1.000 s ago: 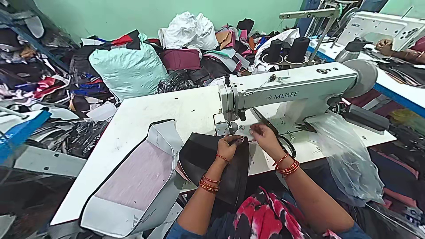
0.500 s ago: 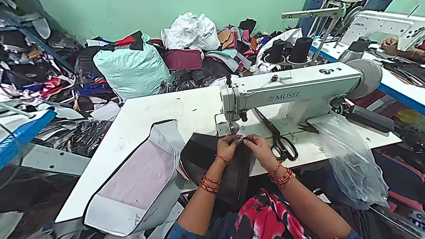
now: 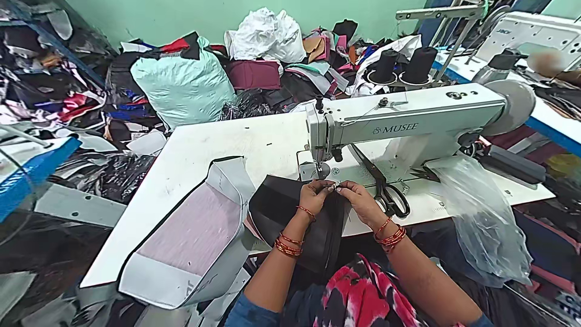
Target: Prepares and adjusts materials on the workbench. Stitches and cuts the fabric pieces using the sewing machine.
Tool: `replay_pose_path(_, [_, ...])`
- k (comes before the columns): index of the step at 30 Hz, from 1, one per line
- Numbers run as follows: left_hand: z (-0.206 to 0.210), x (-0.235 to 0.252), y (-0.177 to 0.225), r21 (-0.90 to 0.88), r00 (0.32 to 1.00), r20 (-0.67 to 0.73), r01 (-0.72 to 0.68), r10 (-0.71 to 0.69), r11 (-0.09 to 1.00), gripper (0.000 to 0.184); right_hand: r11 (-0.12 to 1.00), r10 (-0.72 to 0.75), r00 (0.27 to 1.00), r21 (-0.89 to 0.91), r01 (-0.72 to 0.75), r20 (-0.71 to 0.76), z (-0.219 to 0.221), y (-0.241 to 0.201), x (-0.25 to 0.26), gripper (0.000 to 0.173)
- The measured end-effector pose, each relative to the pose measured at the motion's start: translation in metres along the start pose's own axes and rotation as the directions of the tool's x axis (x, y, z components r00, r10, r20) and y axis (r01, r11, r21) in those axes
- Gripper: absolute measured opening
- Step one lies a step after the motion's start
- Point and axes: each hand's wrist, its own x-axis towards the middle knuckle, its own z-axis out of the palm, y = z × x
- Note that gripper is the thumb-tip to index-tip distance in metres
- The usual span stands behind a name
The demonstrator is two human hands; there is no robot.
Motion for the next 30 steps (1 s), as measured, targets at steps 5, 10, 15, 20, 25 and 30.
replay_pose_path(5, [0.001,0.000,-0.001,0.011,0.999,0.024,-0.029,0.029,1.000,0.012,0.999,0.038,0.999,-0.022,-0.038,0.010,-0.002,-0.001,0.002,0.013])
replay_pose_path(10, [0.000,0.000,-0.003,0.021,0.997,0.042,-0.059,0.058,0.998,0.013,0.996,0.086,0.995,-0.022,-0.085,0.049,-0.006,-0.006,0.005,0.014])
replay_pose_path(15, [0.001,0.000,-0.008,0.077,0.986,0.054,-0.159,0.155,0.984,0.014,0.994,0.110,0.993,-0.004,-0.110,0.040,-0.009,-0.007,0.008,0.011])
replay_pose_path(20, [0.005,-0.002,-0.011,0.120,0.980,0.026,-0.201,0.200,0.972,0.014,0.993,0.110,0.994,0.044,-0.111,0.024,-0.014,-0.005,0.007,0.006])
replay_pose_path(25, [0.005,-0.002,-0.012,0.129,0.972,0.042,-0.235,0.231,0.964,0.017,0.991,0.095,0.989,0.106,-0.083,-0.112,-0.006,-0.004,0.005,0.007])
replay_pose_path(30, [0.006,-0.002,-0.009,0.196,0.971,0.105,-0.234,0.217,0.952,0.029,0.986,0.106,0.980,0.144,-0.082,-0.166,-0.003,-0.005,0.007,0.008])
